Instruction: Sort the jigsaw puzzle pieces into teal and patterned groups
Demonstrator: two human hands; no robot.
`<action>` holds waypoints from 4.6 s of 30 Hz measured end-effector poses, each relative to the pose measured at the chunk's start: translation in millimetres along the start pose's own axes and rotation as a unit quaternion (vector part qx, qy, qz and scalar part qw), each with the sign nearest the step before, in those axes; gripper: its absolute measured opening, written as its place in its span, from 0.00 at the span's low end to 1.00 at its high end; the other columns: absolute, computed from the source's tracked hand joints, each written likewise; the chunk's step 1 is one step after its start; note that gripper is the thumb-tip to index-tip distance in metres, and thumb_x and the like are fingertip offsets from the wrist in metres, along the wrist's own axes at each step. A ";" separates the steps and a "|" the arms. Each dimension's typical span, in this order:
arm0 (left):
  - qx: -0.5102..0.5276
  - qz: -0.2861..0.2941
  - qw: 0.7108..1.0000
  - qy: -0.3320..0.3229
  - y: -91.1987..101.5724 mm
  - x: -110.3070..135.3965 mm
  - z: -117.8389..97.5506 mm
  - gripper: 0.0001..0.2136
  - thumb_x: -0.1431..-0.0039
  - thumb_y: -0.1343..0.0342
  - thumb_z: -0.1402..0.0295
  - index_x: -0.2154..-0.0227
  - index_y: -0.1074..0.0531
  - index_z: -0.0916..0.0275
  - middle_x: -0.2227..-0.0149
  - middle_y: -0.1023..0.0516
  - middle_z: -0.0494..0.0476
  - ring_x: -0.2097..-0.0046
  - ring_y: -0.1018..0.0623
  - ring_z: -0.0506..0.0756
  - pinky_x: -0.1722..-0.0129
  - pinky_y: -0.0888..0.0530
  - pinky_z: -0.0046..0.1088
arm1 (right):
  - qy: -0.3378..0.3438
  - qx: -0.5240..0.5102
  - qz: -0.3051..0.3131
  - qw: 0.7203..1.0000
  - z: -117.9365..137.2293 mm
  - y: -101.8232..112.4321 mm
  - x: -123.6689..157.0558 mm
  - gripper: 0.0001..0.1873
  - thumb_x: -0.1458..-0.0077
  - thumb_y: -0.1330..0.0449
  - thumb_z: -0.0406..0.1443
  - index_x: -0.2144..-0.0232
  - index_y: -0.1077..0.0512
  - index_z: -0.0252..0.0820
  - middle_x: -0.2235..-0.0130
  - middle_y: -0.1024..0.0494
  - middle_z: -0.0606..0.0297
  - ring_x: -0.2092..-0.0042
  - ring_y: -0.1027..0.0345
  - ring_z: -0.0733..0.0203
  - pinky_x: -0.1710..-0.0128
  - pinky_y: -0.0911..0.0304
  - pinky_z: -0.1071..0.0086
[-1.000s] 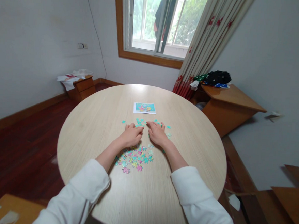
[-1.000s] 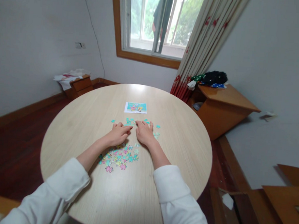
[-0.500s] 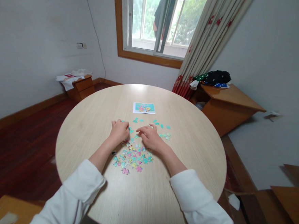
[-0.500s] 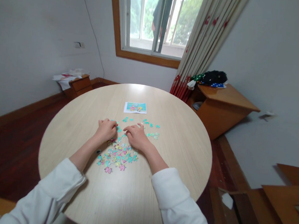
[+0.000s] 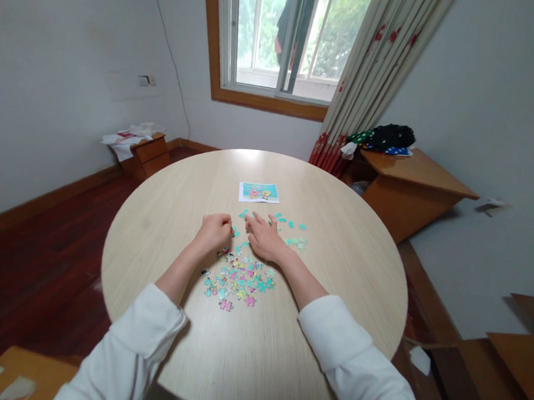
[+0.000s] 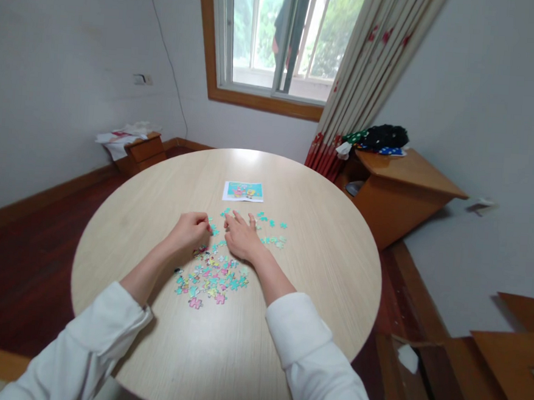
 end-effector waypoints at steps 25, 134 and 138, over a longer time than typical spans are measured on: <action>-0.108 0.000 0.994 0.010 4.0 -4.9 7.8 0.15 0.47 0.59 0.74 0.78 0.26 0.62 0.64 0.19 0.61 0.57 0.23 0.59 0.54 0.35 0.38 | 0.000 0.041 -0.035 0.999 5.0 4.4 -3.1 0.12 0.42 0.56 0.27 0.64 0.34 0.41 0.56 0.25 0.57 0.44 0.40 0.56 0.38 0.68 0.47; 0.128 -0.133 0.981 0.058 20.5 -11.0 33.9 0.06 0.59 0.46 0.70 0.75 0.28 0.63 0.81 0.31 0.47 0.76 0.31 0.50 0.73 0.37 0.26 | -0.037 -0.081 -0.141 0.986 -62.3 16.6 33.8 0.10 0.50 0.47 0.27 0.70 0.27 0.40 0.71 0.28 0.65 0.69 0.36 0.63 0.64 0.44 0.69; 0.109 -0.144 0.981 0.066 22.1 -11.0 33.9 0.02 0.62 0.46 0.72 0.80 0.34 0.61 0.81 0.34 0.46 0.76 0.34 0.49 0.74 0.39 0.25 | -0.029 -0.086 -0.159 0.983 -63.5 17.8 33.9 0.09 0.52 0.46 0.27 0.72 0.28 0.40 0.70 0.29 0.65 0.68 0.36 0.63 0.63 0.43 0.69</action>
Point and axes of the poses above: each hand's wrist, its own x-axis away from the middle knuckle, its own y-axis out of the back of the hand, z = x × y, the point moved 1 cm from there along -x, towards the middle knuckle
